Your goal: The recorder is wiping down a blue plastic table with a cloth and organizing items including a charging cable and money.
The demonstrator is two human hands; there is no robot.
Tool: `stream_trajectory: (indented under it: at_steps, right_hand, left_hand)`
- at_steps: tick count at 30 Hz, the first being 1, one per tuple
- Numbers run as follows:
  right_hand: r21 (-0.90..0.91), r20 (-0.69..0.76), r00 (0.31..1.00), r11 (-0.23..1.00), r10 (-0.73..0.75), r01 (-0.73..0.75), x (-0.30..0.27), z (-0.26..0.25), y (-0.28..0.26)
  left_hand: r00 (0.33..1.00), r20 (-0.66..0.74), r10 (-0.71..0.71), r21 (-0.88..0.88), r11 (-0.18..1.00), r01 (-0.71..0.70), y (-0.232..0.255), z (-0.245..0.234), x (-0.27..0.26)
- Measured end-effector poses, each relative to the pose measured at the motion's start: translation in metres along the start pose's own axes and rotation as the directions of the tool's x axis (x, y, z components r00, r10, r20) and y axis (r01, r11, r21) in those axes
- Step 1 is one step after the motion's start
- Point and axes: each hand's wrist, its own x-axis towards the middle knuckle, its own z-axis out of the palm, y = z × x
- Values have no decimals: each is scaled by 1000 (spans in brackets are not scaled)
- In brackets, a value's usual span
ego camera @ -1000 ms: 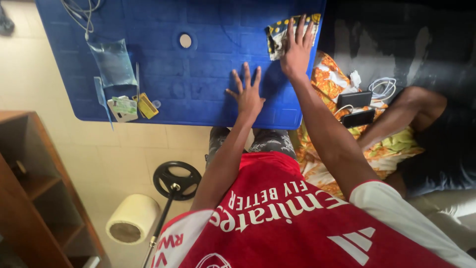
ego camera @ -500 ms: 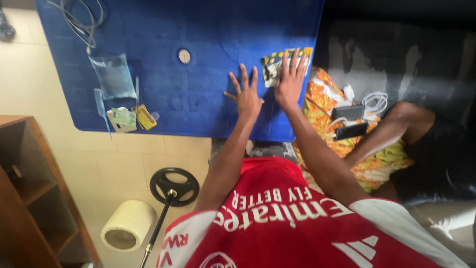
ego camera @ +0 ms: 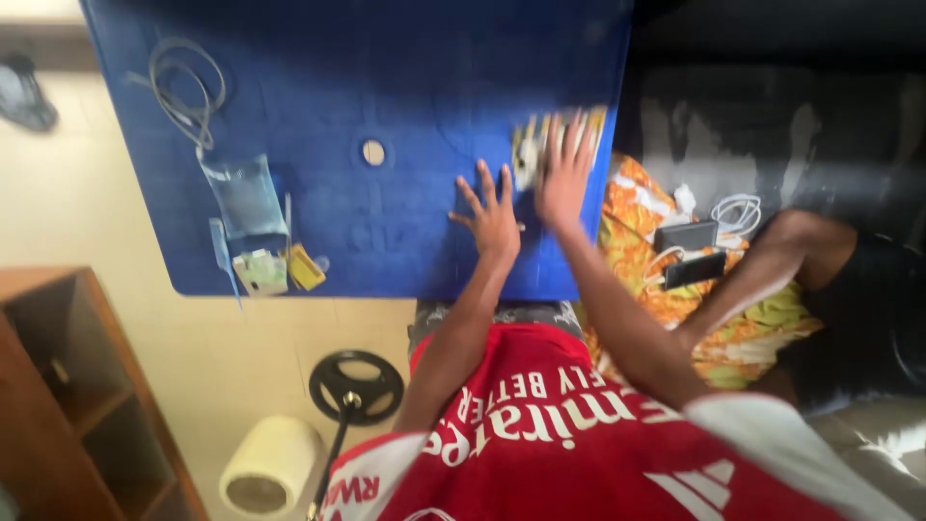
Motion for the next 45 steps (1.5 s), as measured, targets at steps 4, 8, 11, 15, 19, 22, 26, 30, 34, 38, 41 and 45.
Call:
stream_trajectory:
  at_steps: [4,8,11,15,19,22,26,30,34,38,41,45]
  right_hand:
    - [65,67,996,996,53,-57,-23,-1,-8]
    - [-11,50,998,1000,30,-30,49,18,21]
    - [-45,18,999,998,-43,44,128,47,56]
    - [-40,18,999,998,-44,45,164,31,44]
    - [31,172,982,996,78,-85,97,65,47]
    - [1,60,995,997,-81,82,4,22,-11]
    - [37,91,994,998,-60,57,-36,24,-21]
    - [-45,78,995,996,-70,73,12,32,-19]
    - [-45,26,995,994,-101,102,125,49,6]
    - [-47,11,993,992,-119,119,158,65,9]
    - [-74,-16,994,992,-108,107,120,95,13]
    - [19,67,996,998,-65,64,17,27,-73]
  left_hand:
    - [991,-123,50,49,998,-44,-5,12,0]
    - [998,50,30,40,999,-32,-1,-10,-2]
    - [998,35,47,71,996,-49,-5,-9,-1]
    - [993,-49,106,77,992,-102,-11,-3,-6]
    - [994,-14,110,60,992,-109,-16,-8,0]
    - [993,-34,115,-84,989,-118,-26,-11,-4]
    - [995,-35,96,-345,933,-102,-39,-18,8]
    - [992,-61,113,-446,886,-128,-58,8,10]
    - [994,-10,109,-391,914,-105,-53,-8,18]
    - [992,-42,117,-485,866,-122,-65,2,13]
    - [985,-129,118,-556,814,-170,-70,10,23]
    - [974,-216,75,-657,726,-201,-81,34,31]
